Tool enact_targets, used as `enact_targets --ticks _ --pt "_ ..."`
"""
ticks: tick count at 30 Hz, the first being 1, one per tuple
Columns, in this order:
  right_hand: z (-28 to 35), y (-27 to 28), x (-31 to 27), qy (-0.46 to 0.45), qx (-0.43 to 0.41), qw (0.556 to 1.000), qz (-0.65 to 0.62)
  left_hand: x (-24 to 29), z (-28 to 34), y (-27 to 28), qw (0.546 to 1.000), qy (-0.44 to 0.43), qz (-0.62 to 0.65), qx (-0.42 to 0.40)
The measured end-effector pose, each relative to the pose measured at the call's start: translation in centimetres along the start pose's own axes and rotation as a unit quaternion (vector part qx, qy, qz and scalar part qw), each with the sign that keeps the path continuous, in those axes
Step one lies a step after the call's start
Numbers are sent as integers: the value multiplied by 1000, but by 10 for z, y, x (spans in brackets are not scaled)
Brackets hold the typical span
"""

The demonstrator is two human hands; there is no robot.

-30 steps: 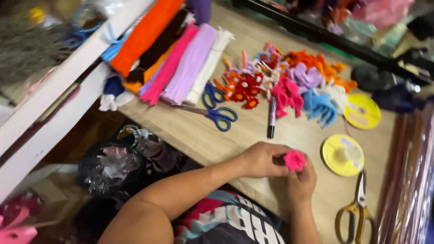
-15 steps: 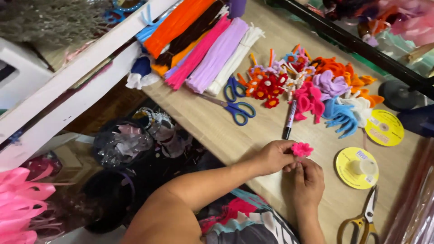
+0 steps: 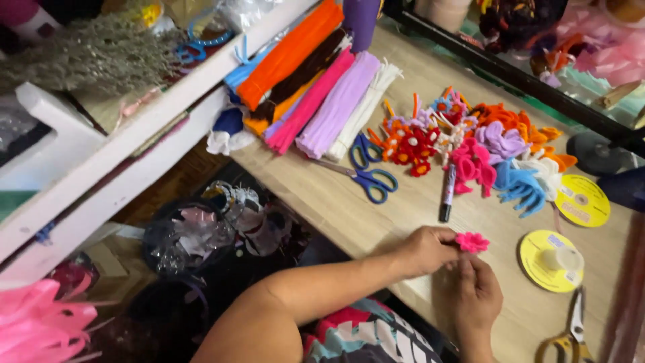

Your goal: The person shapes a pink pipe cleaner into a flower by twisting and folding its strands. They then pick up an orange pipe cleaner and begin to twist it.

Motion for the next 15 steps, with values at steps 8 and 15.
enact_targets --ticks 8,15 --pt "-5 -17 2 108 120 981 109 23 7 6 956 101 275 -26" --pt "2 -50 29 32 107 981 160 -16 7 33 994 50 86 39"
Point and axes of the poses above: each hand's wrist, its own z-axis away from the middle knuckle, its own y-axis out of the back of the hand, x = y × z, the point moved 7 cm from there along -z, towards the middle knuckle, and after that the axes turned 8 degrees about z, right-handed, at the moved point
